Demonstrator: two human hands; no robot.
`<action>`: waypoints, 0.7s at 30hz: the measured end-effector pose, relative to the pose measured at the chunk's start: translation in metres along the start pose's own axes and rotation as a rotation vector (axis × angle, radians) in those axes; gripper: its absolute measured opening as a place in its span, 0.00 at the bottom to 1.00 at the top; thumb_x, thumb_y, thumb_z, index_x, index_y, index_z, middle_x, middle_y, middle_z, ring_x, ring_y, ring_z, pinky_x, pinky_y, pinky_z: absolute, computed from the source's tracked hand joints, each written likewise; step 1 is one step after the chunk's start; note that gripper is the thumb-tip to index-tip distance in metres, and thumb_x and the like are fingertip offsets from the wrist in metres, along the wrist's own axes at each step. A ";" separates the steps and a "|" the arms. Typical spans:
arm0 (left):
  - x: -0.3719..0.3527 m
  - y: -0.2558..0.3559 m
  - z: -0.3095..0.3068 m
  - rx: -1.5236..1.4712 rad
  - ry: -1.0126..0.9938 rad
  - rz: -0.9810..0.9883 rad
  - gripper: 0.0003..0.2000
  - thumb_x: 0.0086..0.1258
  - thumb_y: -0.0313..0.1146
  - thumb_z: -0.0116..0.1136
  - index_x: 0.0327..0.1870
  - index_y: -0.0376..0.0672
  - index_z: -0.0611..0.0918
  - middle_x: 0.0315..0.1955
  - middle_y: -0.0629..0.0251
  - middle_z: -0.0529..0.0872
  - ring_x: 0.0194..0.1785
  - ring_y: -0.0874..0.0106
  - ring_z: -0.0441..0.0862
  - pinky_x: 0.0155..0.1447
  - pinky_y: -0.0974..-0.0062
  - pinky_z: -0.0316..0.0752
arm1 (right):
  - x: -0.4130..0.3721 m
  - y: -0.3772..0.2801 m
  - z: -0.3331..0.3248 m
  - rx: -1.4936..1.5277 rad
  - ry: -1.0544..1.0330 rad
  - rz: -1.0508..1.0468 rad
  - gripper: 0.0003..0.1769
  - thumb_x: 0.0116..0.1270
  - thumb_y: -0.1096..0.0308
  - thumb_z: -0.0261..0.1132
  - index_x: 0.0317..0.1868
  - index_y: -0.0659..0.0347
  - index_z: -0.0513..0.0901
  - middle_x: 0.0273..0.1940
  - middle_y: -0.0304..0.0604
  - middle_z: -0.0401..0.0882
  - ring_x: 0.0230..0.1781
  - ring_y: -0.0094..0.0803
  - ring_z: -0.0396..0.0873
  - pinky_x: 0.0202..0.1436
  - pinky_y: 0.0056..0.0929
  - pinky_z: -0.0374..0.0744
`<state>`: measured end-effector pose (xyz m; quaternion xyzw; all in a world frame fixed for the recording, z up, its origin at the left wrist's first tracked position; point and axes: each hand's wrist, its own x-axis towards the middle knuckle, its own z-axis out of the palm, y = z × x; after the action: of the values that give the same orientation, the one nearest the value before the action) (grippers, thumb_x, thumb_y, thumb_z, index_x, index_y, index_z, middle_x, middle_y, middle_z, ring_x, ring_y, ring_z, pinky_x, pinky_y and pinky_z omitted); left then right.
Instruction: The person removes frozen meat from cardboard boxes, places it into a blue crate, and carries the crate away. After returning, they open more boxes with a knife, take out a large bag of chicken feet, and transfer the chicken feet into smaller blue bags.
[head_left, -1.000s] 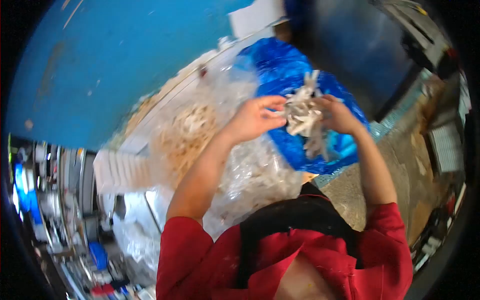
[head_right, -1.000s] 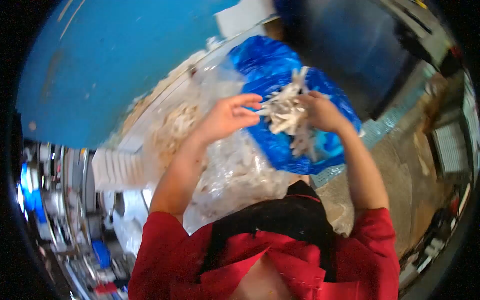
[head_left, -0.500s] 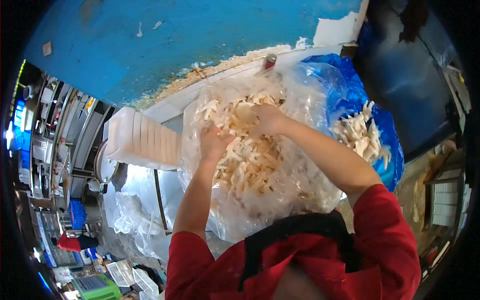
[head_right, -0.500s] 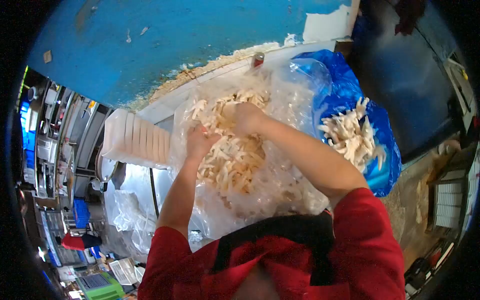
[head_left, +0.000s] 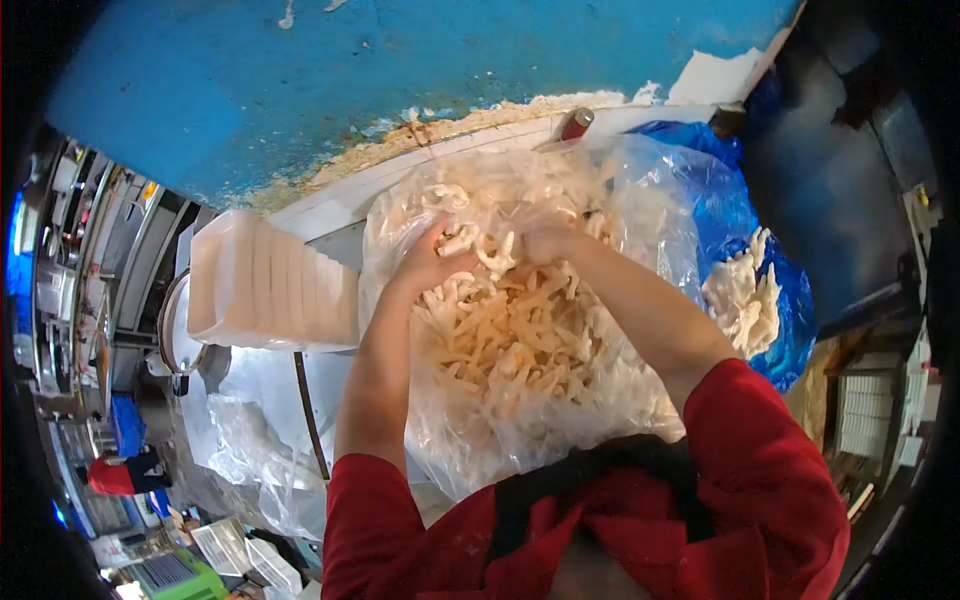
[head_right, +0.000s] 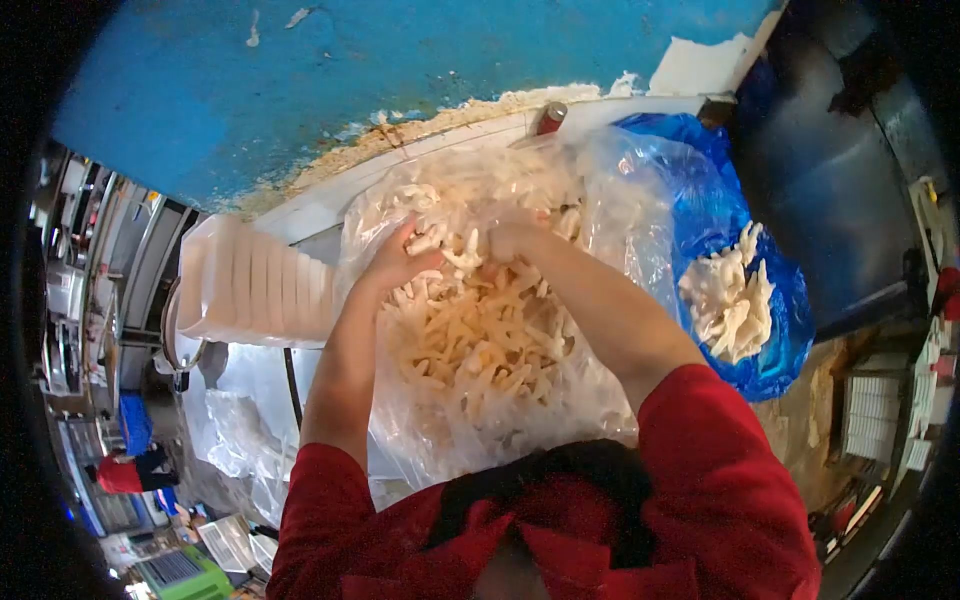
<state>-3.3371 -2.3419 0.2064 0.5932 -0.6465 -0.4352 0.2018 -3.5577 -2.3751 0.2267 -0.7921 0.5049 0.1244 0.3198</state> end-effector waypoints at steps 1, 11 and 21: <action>-0.010 0.012 0.000 -0.071 -0.058 -0.042 0.47 0.46 0.44 0.72 0.67 0.41 0.58 0.61 0.49 0.66 0.66 0.62 0.62 0.64 0.69 0.62 | -0.001 -0.001 0.004 0.019 0.000 0.009 0.37 0.32 0.51 0.77 0.47 0.59 0.80 0.34 0.48 0.82 0.33 0.38 0.81 0.48 0.40 0.75; -0.083 0.026 0.029 -0.483 -0.129 -0.027 0.39 0.51 0.25 0.68 0.65 0.36 0.59 0.62 0.58 0.62 0.62 0.70 0.66 0.55 0.76 0.73 | -0.063 -0.010 0.047 0.986 0.024 -0.239 0.61 0.31 0.65 0.78 0.68 0.58 0.54 0.61 0.53 0.63 0.57 0.39 0.68 0.56 0.30 0.71; -0.100 0.044 0.035 -0.576 0.001 -0.087 0.41 0.45 0.23 0.65 0.65 0.37 0.60 0.58 0.58 0.69 0.59 0.67 0.69 0.60 0.68 0.68 | -0.095 -0.033 0.067 1.433 0.130 -0.323 0.55 0.36 0.69 0.79 0.65 0.65 0.57 0.49 0.49 0.75 0.47 0.34 0.76 0.49 0.28 0.77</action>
<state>-3.3687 -2.2397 0.2484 0.5388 -0.4702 -0.6088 0.3435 -3.5636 -2.2552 0.2376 -0.4590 0.3575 -0.3320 0.7425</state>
